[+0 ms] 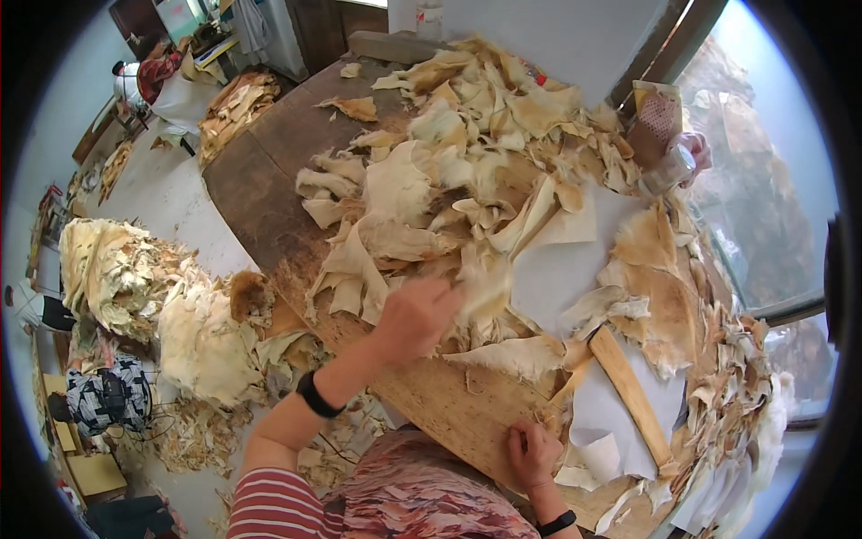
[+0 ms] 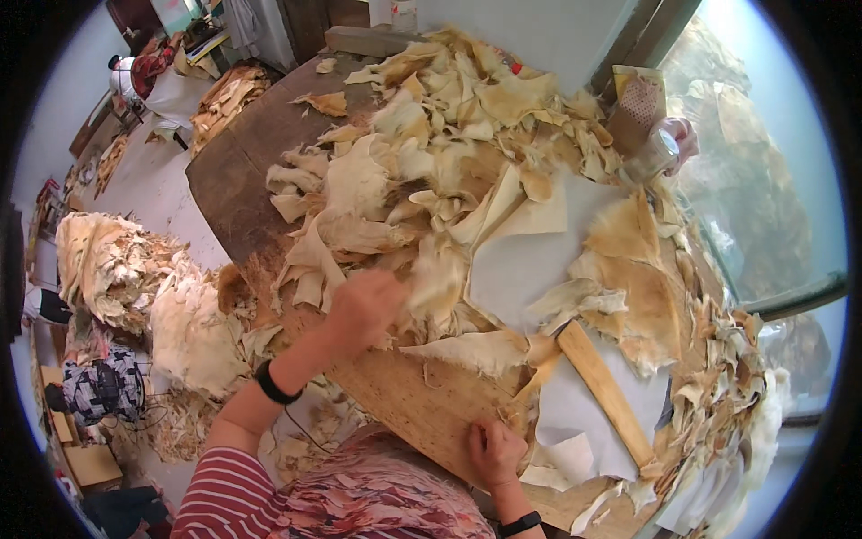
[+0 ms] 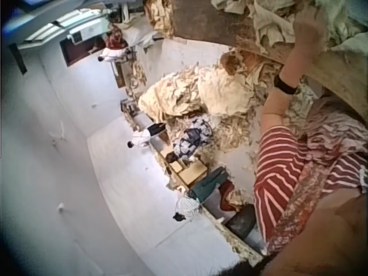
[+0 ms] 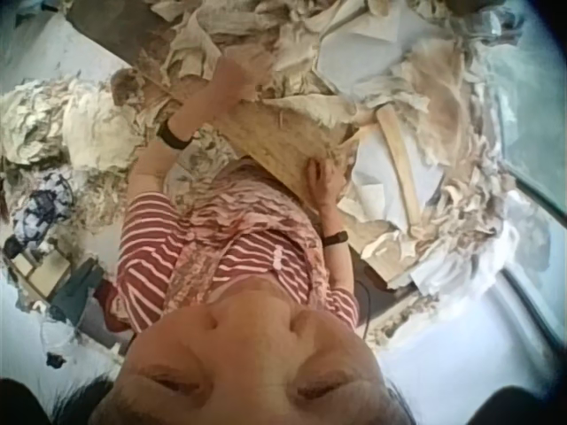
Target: The person scrapes the underside of leather pieces using a specialized bladed tool on a wooden block, then sorts through a large pile of scrap leather and fur pieces on a table.
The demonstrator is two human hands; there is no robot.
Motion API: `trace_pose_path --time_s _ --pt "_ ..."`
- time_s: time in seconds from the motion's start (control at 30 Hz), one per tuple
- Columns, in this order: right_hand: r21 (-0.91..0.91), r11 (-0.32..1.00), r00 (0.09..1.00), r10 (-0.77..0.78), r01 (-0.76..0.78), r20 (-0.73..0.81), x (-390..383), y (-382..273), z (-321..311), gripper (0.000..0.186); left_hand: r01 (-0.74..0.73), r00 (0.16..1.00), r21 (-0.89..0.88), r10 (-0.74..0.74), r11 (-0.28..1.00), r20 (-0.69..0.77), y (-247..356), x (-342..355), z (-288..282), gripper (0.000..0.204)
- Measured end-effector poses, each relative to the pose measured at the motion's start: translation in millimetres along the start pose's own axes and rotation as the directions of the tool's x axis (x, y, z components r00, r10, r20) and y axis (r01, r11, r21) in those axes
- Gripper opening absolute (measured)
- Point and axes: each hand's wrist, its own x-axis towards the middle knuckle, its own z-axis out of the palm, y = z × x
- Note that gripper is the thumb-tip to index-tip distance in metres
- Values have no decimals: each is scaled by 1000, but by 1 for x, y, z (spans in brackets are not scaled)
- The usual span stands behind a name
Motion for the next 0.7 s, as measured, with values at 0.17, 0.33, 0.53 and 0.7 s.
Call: trace_pose_path --time_s 0.17,0.33,0.53,0.7 --pt "-25 1000 1000 7 -6 17 -3 1 1 9 75 974 -27 -68 997 218 21 -50 -2 20" --pt "-1 999 999 35 -35 39 -3 5 3 9 269 963 -124 -270 955 14 34 -71 -3 24" --pt "20 999 999 34 -35 23 -4 6 2 11 210 976 47 -207 977 -69 71 -47 23 29" --pt "23 998 998 54 -54 10 -5 4 0 12 671 636 -707 -664 224 393 57 -43 19 32"
